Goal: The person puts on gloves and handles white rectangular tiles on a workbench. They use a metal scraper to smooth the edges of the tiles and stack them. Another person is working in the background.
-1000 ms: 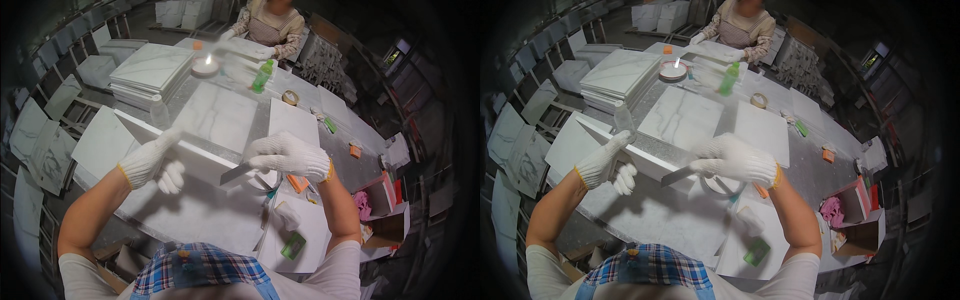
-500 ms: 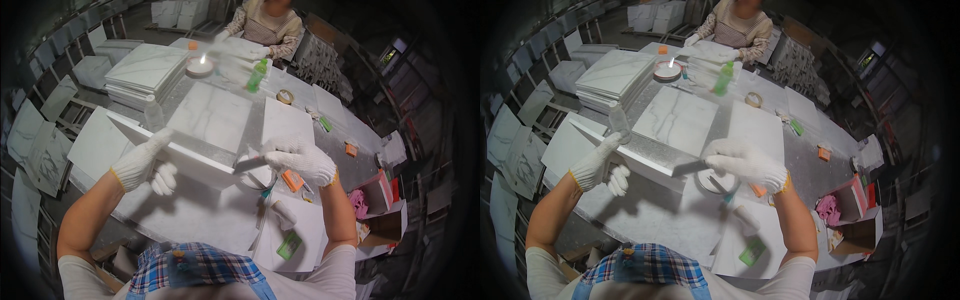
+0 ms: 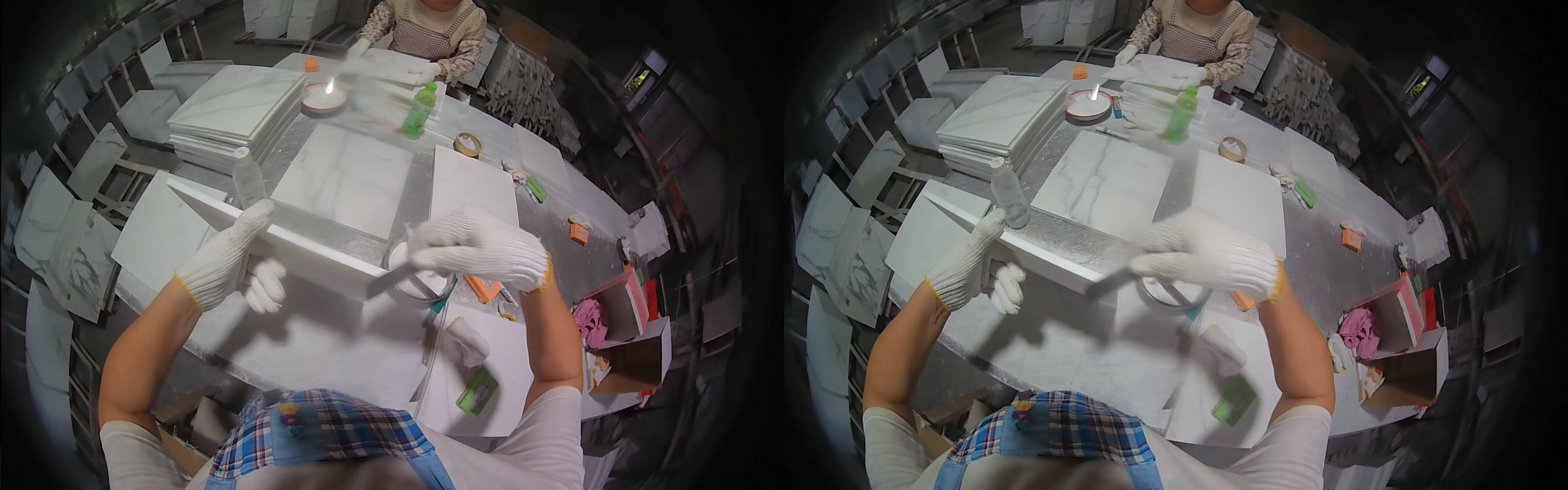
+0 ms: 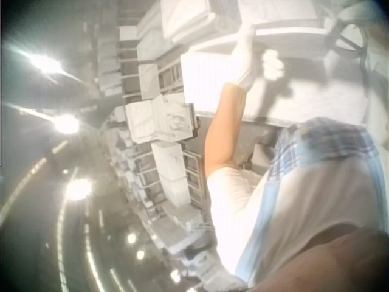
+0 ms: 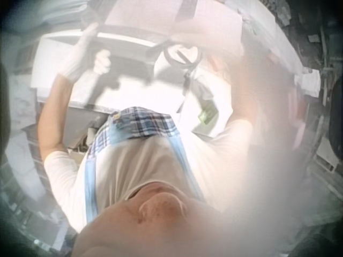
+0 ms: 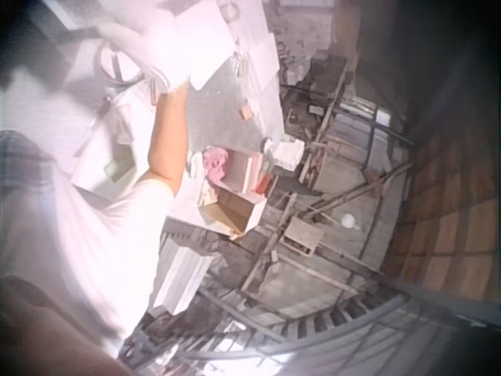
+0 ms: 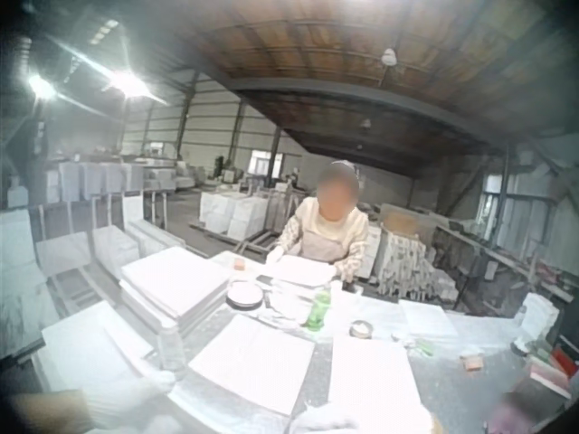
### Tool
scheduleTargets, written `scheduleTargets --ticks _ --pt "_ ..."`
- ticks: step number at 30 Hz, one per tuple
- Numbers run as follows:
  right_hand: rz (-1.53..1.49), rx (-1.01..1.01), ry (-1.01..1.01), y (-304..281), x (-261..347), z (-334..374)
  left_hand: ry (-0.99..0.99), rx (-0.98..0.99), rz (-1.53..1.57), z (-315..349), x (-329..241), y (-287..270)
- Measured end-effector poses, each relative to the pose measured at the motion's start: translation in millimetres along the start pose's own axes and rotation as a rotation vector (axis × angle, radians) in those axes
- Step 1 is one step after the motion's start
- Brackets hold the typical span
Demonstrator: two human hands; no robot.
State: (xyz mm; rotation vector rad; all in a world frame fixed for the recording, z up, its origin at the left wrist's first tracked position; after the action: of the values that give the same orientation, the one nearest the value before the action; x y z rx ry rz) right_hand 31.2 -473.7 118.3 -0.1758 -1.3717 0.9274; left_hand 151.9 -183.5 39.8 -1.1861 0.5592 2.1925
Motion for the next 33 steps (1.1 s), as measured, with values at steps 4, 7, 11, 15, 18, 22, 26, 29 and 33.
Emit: scheduleTargets --ticks 4,7,11,15,18,22,26,29,33 --pt "-0.269 -0.093 0.004 -0.6 -8.1 17.4 -0.024 0.016 0.012 -1.7 0.1 -0.1" --pt "-0.388 -0.228 0.048 5.9 -14.4 20.5 -0.061 0.045 0.02 -3.3 -1.5 0.8" --pt "-0.365 -0.191 0.092 16.1 -13.1 6.3 -0.01 0.019 0.001 0.5 -0.6 1.7" --pt "-0.256 -0.197 -0.07 22.5 -3.4 -15.9 -0.038 0.06 0.001 -1.6 -2.6 2.0" --pt "-0.156 -0.141 -0.067 18.2 -2.5 -17.2 -0.07 0.068 0.008 -2.4 -2.9 1.2" --pt "-0.06 -0.101 -0.039 10.5 -6.2 -0.3 -0.059 0.073 0.001 -1.1 -2.7 1.9" --pt "-0.376 -0.225 0.086 18.6 -21.1 14.6 -0.075 0.054 0.01 -1.7 -2.7 3.8" --pt "-0.547 -0.354 -0.022 32.4 -26.6 14.4 -0.091 0.069 0.033 -2.8 -3.1 5.9" --pt "-0.573 -0.383 -0.01 44.0 -30.9 5.6 -0.093 0.071 0.013 -1.3 -1.9 4.9"
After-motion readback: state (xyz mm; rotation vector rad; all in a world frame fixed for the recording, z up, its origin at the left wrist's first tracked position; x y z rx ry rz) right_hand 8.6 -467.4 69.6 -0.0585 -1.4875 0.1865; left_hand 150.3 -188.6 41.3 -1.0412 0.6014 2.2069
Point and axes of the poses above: each hand's wrist, its own z-axis away from the middle knuckle, its own y-axis out of the palm, x = y × z, the point moved 3 cm from there along -z, towards the middle knuckle, and after that the axes turned 6 degrees about x, right-handed, at the moved point
